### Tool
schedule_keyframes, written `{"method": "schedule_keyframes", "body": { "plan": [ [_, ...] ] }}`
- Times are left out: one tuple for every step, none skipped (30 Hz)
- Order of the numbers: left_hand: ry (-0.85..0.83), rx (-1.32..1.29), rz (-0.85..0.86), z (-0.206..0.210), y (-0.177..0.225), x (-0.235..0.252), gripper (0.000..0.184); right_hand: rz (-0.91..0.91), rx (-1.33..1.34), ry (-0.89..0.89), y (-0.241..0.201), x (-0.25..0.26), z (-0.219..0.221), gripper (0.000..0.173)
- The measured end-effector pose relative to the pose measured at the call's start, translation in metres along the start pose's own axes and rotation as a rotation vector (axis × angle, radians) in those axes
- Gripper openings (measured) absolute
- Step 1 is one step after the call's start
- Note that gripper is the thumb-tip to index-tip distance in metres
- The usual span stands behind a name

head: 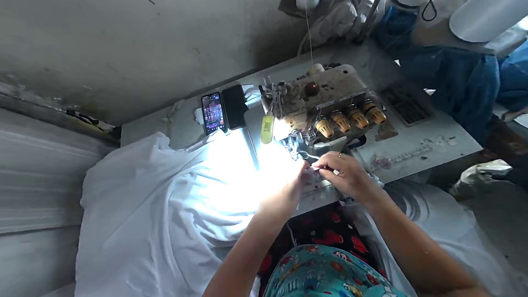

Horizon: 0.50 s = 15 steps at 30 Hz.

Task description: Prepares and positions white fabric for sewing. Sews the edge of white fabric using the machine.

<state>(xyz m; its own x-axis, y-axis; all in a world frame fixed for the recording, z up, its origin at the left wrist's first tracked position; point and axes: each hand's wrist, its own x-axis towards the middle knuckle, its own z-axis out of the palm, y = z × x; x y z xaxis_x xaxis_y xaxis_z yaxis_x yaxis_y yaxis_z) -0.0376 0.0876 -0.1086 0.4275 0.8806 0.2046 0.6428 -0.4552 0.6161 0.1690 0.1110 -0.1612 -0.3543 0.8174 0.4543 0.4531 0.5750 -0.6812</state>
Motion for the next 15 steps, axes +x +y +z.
{"method": "schedule_keyframes", "body": {
  "plan": [
    [0.007,0.024,0.003,-0.003,0.003,0.003,0.020,0.021,0.013,0.036,-0.003,-0.002,0.000,0.017],
    [0.023,0.064,-0.013,-0.008,0.008,0.004,0.020,0.030,0.044,0.097,-0.008,-0.005,0.002,0.018],
    [0.077,0.120,-0.027,-0.014,0.014,0.003,0.019,0.025,0.095,0.173,-0.015,-0.008,0.005,0.020],
    [0.163,0.172,-0.022,-0.019,0.018,0.002,0.017,0.024,0.157,0.242,-0.024,-0.012,0.012,0.021],
    [0.235,0.202,-0.011,-0.026,0.021,-0.001,0.016,0.024,0.228,0.278,-0.036,-0.015,0.020,0.021],
    [0.286,0.220,0.005,-0.036,0.023,-0.004,0.016,0.028,0.307,0.254,-0.050,-0.017,0.030,0.020],
    [0.324,0.236,0.026,-0.048,0.023,-0.007,0.016,0.026,0.392,0.178,-0.064,-0.018,0.043,0.022],
    [0.355,0.256,0.032,-0.062,0.022,-0.011,0.017,0.027,0.476,0.052,-0.074,-0.018,0.057,0.028],
    [0.387,0.292,0.019,-0.077,0.021,-0.016,0.017,0.028,0.545,-0.108,-0.080,-0.017,0.072,0.036],
    [0.421,0.336,-0.006,-0.093,0.018,-0.022,0.017,0.039,0.599,-0.261,-0.081,-0.016,0.086,0.041],
    [0.452,0.392,-0.034,-0.111,0.013,-0.029,0.018,0.048,0.640,-0.390,-0.080,-0.015,0.098,0.040],
    [0.481,0.457,-0.072,-0.130,0.005,-0.039,0.021,0.075,0.694,-0.505,-0.078,-0.014,0.106,0.037],
    [0.517,0.516,-0.123,-0.148,-0.006,-0.050,0.024,0.108,0.749,-0.596,-0.074,-0.013,0.111,0.034],
    [0.540,0.550,-0.197,-0.164,-0.020,-0.065,0.026,0.141,0.807,-0.650,-0.070,-0.013,0.112,0.031],
    [0.548,0.566,-0.296,-0.177,-0.038,-0.083,0.029,0.180,0.870,-0.673,-0.066,-0.015,0.111,0.027]
  ]
}}
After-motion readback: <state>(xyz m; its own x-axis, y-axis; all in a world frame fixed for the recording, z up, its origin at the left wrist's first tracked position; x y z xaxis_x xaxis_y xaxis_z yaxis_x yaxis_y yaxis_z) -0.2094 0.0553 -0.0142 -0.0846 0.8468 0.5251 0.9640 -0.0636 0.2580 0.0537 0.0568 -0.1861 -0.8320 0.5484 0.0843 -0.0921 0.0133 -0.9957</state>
